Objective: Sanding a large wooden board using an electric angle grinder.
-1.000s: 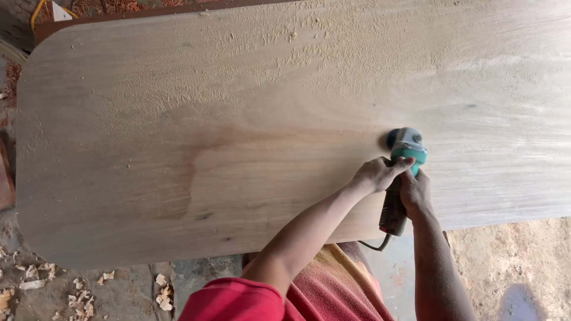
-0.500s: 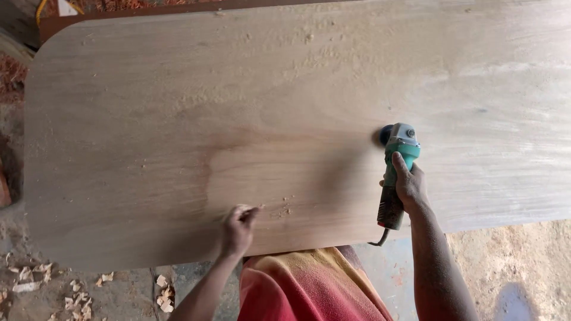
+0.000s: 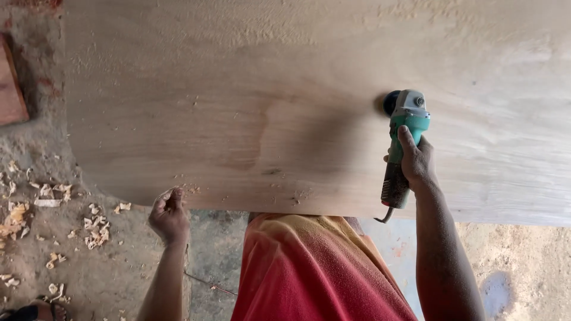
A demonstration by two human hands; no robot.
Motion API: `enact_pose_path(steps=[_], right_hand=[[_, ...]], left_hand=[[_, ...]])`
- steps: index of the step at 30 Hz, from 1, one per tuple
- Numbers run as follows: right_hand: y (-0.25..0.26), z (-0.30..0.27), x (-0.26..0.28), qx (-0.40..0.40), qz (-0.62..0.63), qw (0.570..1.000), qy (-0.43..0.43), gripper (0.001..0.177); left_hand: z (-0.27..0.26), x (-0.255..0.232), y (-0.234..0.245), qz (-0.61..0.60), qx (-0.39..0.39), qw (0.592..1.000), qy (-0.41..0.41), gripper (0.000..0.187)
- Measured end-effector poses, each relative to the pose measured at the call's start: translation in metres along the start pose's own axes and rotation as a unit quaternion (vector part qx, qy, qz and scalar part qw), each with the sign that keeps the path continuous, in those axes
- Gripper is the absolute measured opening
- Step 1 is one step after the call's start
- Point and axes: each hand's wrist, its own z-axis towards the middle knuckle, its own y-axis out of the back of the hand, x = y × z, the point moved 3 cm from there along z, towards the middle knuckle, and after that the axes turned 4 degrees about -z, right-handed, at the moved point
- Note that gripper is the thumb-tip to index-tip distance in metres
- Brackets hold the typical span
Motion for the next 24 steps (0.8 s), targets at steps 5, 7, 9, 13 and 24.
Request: enact_pose_path(steps=[5, 7, 9, 13, 24], right_hand=[[-0.05, -0.011, 0.014, 0.02, -0.004, 1.0, 0.014, 0.059], [-0.068, -0.019, 0.018, 0.026, -0.009, 0.999, 0.016, 0.058], [-0.084, -0.026, 0.024, 0.032, -0.025, 0.999, 0.013, 0.058], [-0.113, -0.028, 0.024, 0.048, -0.037, 0.998, 0.02, 0.057], [-0.225, -0.068, 0.074, 0.168, -0.166, 0.969, 0.078, 0.058]], left_hand=[[0.011, 0.035, 0.044, 0.003, -0.045, 0.999, 0.027, 0.02], [0.013, 0.045, 0.056, 0.0, -0.048, 0.996, 0.076, 0.022], [0.015, 0.051, 0.062, -0.08, -0.04, 0.986, 0.142, 0.023], [0.01, 0.045, 0.063, 0.012, -0.043, 0.991, 0.127, 0.022], [0.002, -0.058, -0.044, -0.073, 0.134, 0.984, -0.092, 0.026]])
